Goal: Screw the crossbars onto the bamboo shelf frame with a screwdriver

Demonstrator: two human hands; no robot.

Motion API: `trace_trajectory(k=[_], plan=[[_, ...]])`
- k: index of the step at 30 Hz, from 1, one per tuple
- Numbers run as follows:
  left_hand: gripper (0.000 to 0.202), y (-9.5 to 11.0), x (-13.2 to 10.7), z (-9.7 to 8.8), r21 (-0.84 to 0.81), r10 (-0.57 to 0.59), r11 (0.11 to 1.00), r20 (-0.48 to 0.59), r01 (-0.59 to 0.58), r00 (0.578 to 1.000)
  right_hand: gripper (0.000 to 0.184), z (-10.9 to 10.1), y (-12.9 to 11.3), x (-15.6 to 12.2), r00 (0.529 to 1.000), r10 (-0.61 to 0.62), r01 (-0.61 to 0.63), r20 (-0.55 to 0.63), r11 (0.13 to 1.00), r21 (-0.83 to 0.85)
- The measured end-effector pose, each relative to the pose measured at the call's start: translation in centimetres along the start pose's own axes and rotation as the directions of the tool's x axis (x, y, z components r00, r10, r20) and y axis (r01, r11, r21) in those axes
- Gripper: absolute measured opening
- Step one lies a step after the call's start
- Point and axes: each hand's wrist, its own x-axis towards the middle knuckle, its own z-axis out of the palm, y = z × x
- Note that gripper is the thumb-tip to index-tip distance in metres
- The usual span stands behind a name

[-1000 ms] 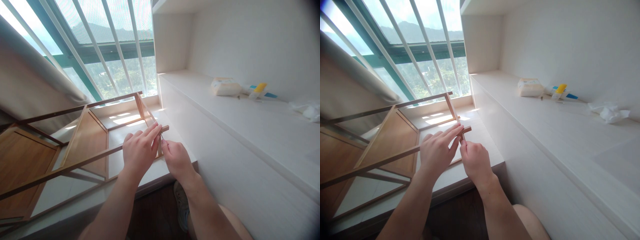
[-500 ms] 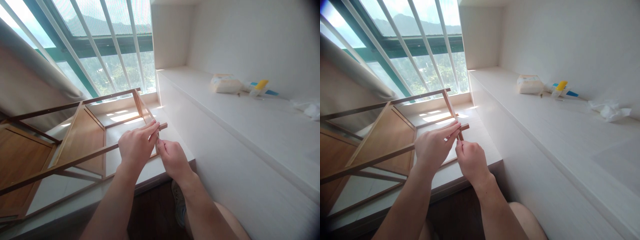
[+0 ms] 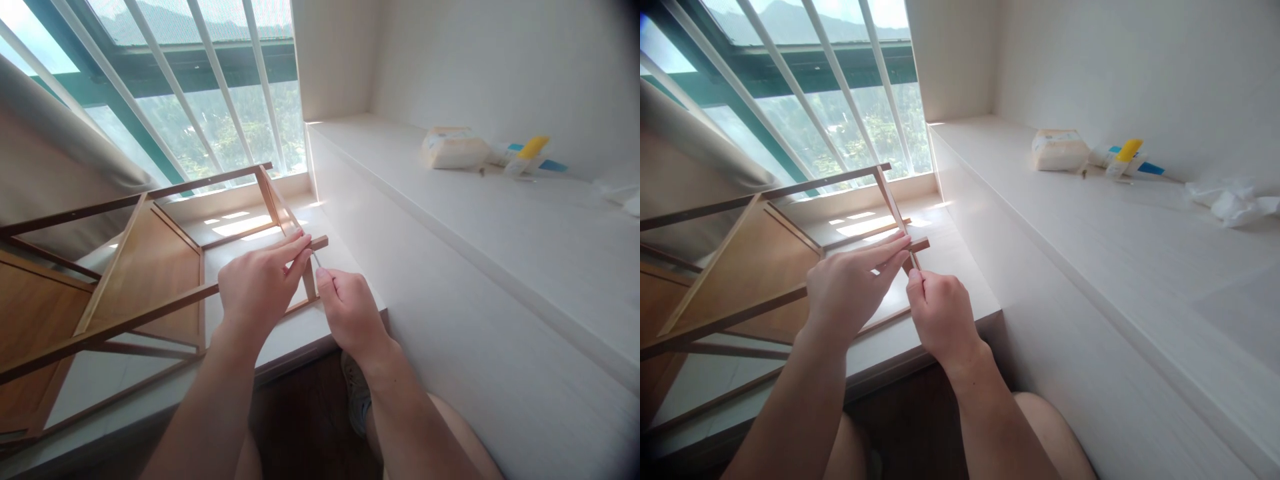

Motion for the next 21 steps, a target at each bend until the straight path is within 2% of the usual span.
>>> trace_trajectory(k=[9,21], plan=[[0.023,1.1,0.3,-0.3,-0.013,-0.076,0.997,-0.003,0.076,0.997,0.041,0.0,-0.2,-0.1,1.000,0.009,-0.009,0.022,1.000,0.005],[0.025,1.1,0.1,-0.3,-0.012,-0.044,0.999,-0.007,0.044,0.999,0.041,0.3,-0.2,0.1,0.998,0.034,-0.033,0.045,0.999,-0.005]])
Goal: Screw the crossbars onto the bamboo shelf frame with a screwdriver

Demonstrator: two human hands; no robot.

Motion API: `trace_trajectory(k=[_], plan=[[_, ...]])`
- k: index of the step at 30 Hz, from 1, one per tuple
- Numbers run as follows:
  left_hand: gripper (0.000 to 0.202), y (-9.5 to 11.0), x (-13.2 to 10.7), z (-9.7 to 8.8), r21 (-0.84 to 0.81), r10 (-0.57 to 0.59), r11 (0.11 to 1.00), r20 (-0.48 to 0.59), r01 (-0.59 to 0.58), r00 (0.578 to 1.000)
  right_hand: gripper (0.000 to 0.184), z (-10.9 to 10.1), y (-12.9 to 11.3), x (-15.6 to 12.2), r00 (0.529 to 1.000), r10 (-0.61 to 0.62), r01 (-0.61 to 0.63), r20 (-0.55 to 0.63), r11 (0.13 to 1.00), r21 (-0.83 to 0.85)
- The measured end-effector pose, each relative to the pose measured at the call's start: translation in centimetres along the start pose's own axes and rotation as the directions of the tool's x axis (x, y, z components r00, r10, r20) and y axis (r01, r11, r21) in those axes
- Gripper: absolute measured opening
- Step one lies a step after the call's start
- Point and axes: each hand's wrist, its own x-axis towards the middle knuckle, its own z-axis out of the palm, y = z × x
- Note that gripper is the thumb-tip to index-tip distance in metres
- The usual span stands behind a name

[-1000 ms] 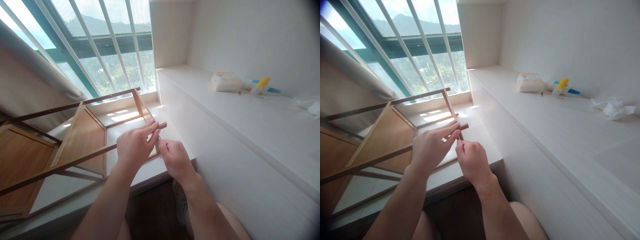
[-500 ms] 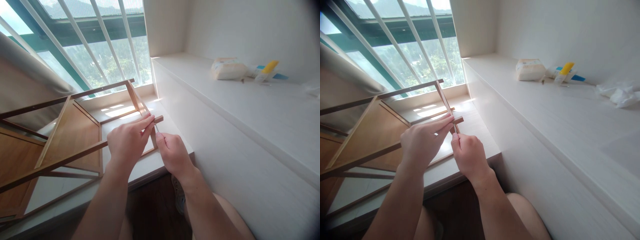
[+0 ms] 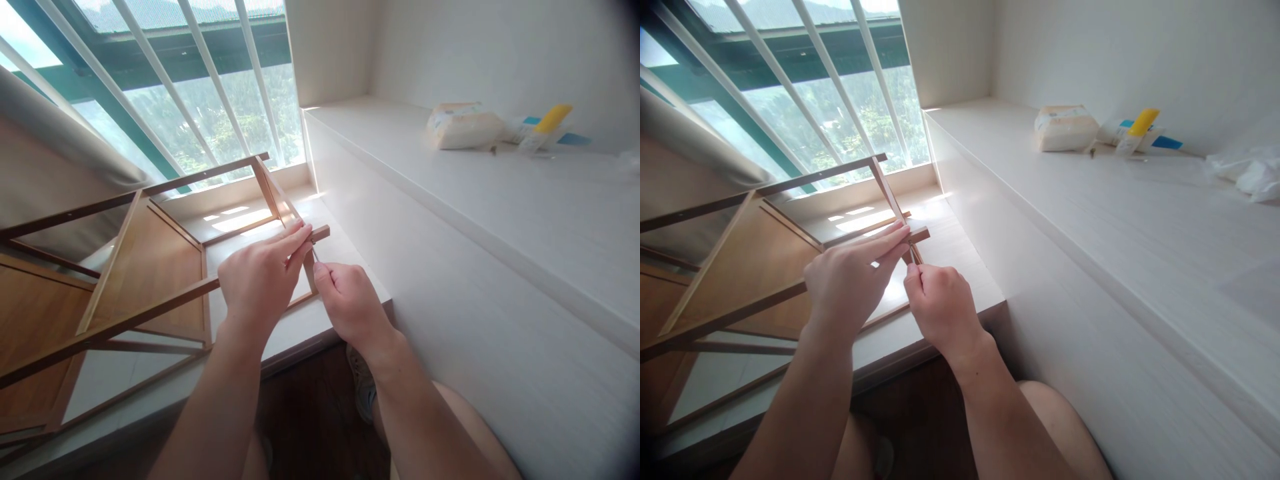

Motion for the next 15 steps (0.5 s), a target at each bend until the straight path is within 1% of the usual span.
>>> trace_trajectory(k=[7,15], plan=[[0.025,-0.01,-0.03,-0.02,-0.010,-0.002,1.000,0.008,0.002,1.000,0.041,-0.18,-0.20,-0.11,0.999,-0.026,0.025,-0.036,1.000,-0.011],[0.025,-0.04,-0.09,0.10,-0.008,0.015,1.000,-0.009,-0.015,1.000,0.041,0.01,-0.03,-0.03,1.000,-0.010,0.010,-0.015,1.000,-0.022]])
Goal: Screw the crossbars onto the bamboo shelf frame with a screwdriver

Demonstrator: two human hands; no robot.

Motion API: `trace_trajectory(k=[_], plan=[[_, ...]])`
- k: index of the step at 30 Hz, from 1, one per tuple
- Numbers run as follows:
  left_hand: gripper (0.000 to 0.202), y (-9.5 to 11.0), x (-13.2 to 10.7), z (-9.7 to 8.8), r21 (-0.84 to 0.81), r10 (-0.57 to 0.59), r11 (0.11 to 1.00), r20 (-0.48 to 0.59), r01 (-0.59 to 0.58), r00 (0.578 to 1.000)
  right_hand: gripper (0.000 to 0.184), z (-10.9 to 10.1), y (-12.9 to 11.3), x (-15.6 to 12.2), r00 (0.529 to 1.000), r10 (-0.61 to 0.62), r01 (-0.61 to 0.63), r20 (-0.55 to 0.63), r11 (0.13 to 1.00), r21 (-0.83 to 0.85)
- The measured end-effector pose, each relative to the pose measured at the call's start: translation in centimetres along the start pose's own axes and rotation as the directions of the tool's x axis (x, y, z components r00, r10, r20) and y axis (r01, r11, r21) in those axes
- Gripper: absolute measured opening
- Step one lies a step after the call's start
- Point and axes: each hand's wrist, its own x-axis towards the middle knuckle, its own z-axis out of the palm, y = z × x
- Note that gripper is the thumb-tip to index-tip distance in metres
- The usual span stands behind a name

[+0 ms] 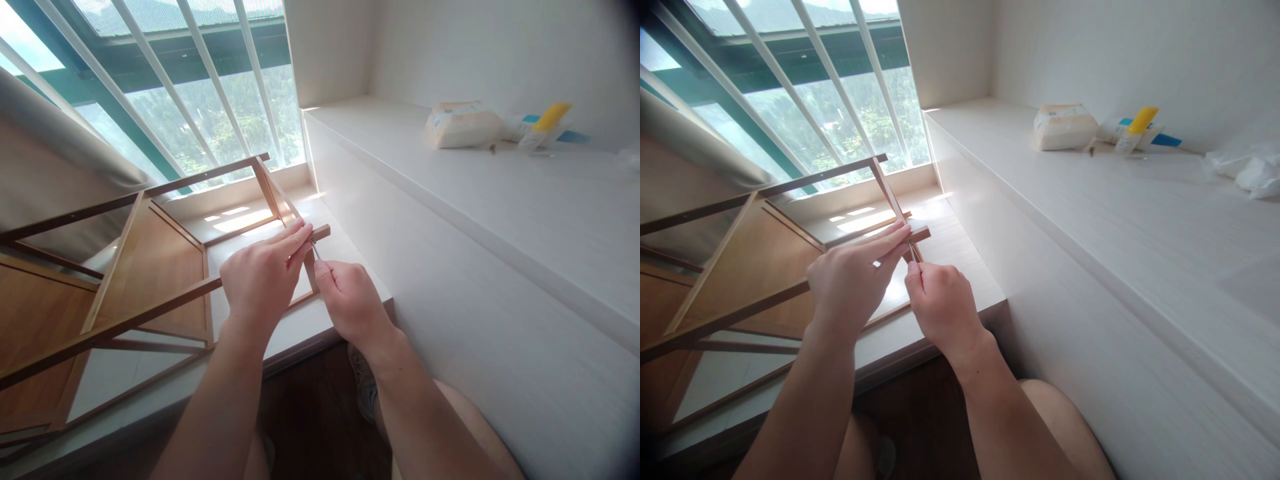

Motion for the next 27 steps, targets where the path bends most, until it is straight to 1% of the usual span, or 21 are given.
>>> trace_trajectory(k=[4,10,17,20,22,24,27], plan=[[0.025,-0.08,-0.03,0.05,0.001,0.010,1.000,-0.005,-0.010,1.000,0.041,-0.13,0.03,0.01,1.000,-0.004,0.004,-0.001,1.000,-0.019],[0.025,0.04,0.00,-0.04,-0.003,-0.016,1.000,0.018,0.016,1.000,0.040,-0.04,0.14,0.01,1.000,-0.007,0.007,-0.014,1.000,-0.029],[0.025,0.10,0.00,-0.10,-0.007,-0.010,1.000,0.024,0.011,1.000,0.039,-0.13,0.17,0.03,1.000,0.006,-0.010,-0.026,0.990,-0.143],[0.025,0.05,-0.01,-0.06,-0.009,-0.017,1.000,0.019,0.017,1.000,0.038,-0.16,0.03,0.05,1.000,0.007,-0.009,-0.012,0.988,-0.155],[0.025,0.02,0.00,-0.02,-0.013,-0.018,1.000,0.012,0.018,1.000,0.039,-0.13,-0.03,0.06,1.000,0.007,-0.008,-0.009,0.991,-0.130],[0.025,0.03,0.01,-0.02,-0.011,-0.014,1.000,0.010,0.014,1.000,0.041,-0.02,0.01,0.08,1.000,0.016,-0.017,-0.013,0.998,-0.061],[0.025,0.06,0.03,-0.08,-0.005,-0.019,1.000,0.013,0.019,1.000,0.043,0.50,0.21,0.13,0.998,0.062,-0.063,0.006,0.986,0.155]])
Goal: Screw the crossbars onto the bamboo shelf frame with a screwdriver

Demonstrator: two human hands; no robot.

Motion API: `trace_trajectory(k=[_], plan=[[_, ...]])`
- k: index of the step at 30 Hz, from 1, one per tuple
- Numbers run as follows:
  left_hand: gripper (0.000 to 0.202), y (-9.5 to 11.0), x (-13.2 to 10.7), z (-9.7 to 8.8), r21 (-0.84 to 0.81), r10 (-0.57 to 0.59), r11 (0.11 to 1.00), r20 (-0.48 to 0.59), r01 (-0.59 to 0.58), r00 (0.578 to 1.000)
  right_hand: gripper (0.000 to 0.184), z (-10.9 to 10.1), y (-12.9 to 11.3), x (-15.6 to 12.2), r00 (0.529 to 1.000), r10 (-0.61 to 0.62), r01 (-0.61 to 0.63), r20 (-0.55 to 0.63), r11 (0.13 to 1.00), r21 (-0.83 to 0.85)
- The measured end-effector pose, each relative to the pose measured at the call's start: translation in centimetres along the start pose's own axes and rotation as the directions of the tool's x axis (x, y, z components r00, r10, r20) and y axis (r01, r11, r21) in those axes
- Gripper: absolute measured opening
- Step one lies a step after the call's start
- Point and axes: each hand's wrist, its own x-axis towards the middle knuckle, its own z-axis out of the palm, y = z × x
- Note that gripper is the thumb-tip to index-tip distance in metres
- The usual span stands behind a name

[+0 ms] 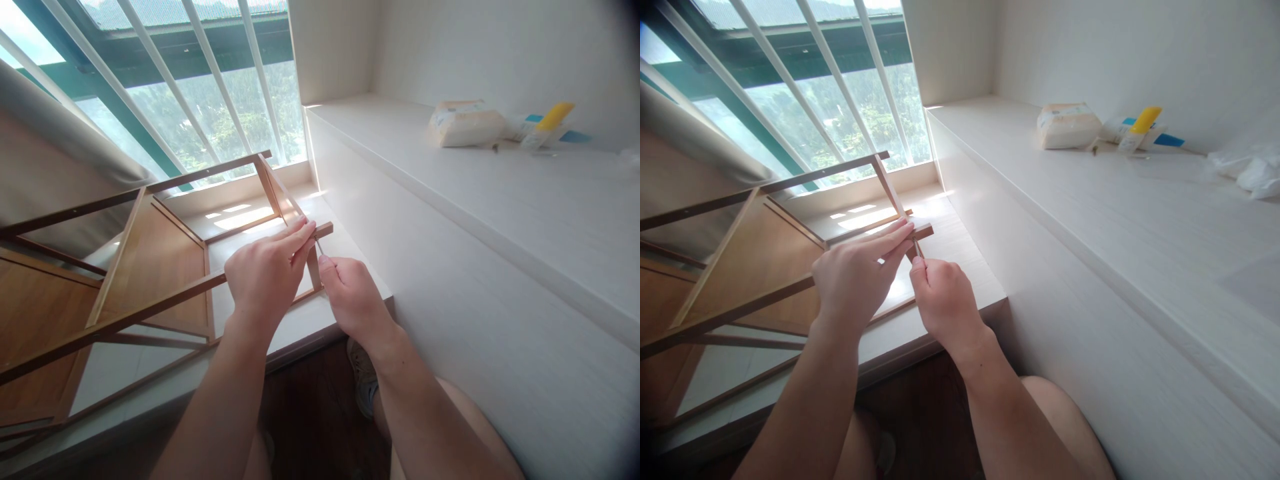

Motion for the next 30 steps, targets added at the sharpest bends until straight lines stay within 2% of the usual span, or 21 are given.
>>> trace_trajectory(k=[2,3,5,7,9,12,15,18,24,30], plan=[[0.025,0.0,0.0,0.0,0.001,0.001,1.000,0.009,-0.001,1.000,0.044,0.6,0.1,0.0,0.998,0.064,-0.067,0.023,0.973,0.221],[0.025,0.0,0.0,0.0,0.002,0.002,1.000,0.012,-0.002,1.000,0.044,0.9,0.1,0.0,0.994,0.102,-0.111,0.044,0.932,0.346],[0.025,0.1,0.0,0.0,0.005,0.002,1.000,0.008,-0.002,1.000,0.042,1.4,-0.2,-0.1,0.979,0.176,-0.203,0.103,0.780,0.592],[0.024,0.2,-0.1,0.0,0.012,-0.007,1.000,-0.005,0.007,1.000,0.040,1.7,-0.7,-0.2,0.960,0.218,-0.274,0.178,0.576,0.771],[0.024,0.2,-0.1,0.1,0.015,-0.011,1.000,-0.014,0.011,1.000,0.039,1.8,-1.3,-0.3,0.945,0.216,-0.314,0.246,0.382,0.869],[0.024,0.2,-0.2,0.0,0.010,-0.003,1.000,-0.013,0.003,1.000,0.038,1.6,-1.8,-0.5,0.926,0.165,-0.364,0.341,0.141,0.921],[0.024,0.1,-0.2,0.0,0.005,0.003,1.000,-0.009,-0.003,1.000,0.038,1.6,-1.9,-0.6,0.910,0.113,-0.400,0.399,-0.019,0.916],[0.024,0.0,-0.2,0.0,0.006,0.004,1.000,-0.009,-0.004,1.000,0.038,1.9,-1.9,-0.7,0.917,0.123,-0.378,0.379,-0.028,0.925],[0.024,0.1,-0.1,0.1,0.008,-0.003,1.000,-0.025,0.003,1.000,0.038,2.5,-2.1,-0.7,0.945,0.213,-0.281,0.249,0.133,0.951],[0.024,0.1,-0.2,0.3,-0.004,-0.003,1.000,-0.038,0.003,0.999,0.039,2.6,-2.0,-0.7,0.946,0.266,-0.257,0.187,0.256,0.932]])
